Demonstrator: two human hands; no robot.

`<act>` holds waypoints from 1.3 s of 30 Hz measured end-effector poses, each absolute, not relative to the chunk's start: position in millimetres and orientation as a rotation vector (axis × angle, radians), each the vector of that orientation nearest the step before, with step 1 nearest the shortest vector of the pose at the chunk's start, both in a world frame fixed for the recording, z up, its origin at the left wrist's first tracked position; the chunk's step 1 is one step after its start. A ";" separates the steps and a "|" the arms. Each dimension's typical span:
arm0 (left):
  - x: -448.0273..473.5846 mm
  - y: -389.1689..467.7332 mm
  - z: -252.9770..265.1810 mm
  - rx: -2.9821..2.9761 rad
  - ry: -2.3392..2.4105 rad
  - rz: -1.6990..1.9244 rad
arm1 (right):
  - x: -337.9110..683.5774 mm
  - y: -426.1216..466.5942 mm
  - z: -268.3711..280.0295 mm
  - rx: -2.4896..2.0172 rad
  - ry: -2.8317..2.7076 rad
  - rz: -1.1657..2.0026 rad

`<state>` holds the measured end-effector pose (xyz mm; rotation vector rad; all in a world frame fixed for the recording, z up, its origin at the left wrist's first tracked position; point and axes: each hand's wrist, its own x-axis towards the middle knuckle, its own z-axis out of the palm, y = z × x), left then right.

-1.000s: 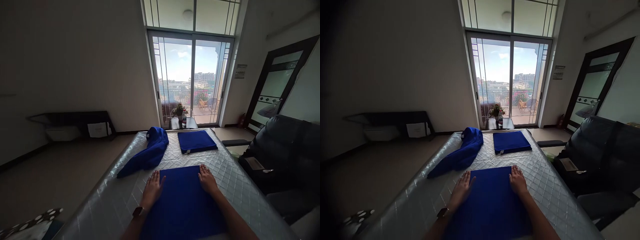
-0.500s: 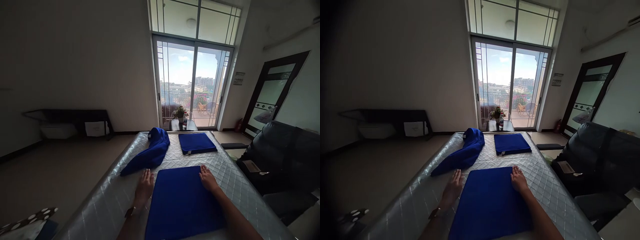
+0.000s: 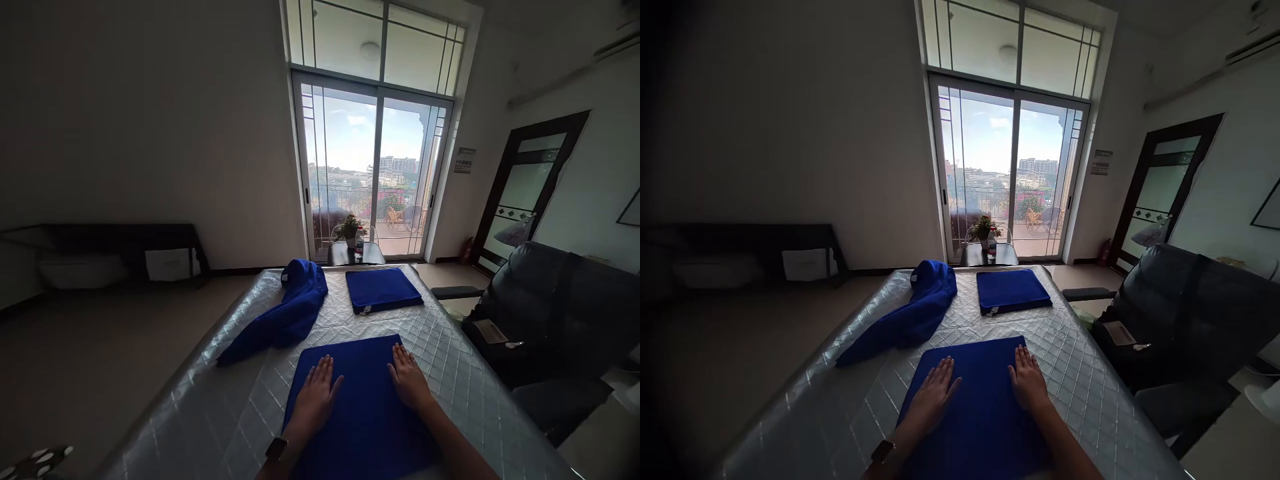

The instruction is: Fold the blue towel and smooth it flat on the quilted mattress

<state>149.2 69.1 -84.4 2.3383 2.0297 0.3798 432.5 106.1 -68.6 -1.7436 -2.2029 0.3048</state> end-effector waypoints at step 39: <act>122.4 56.9 -75.4 2.237 2.291 0.264 | 429.5 94.4 -45.7 -1.766 -2.298 0.289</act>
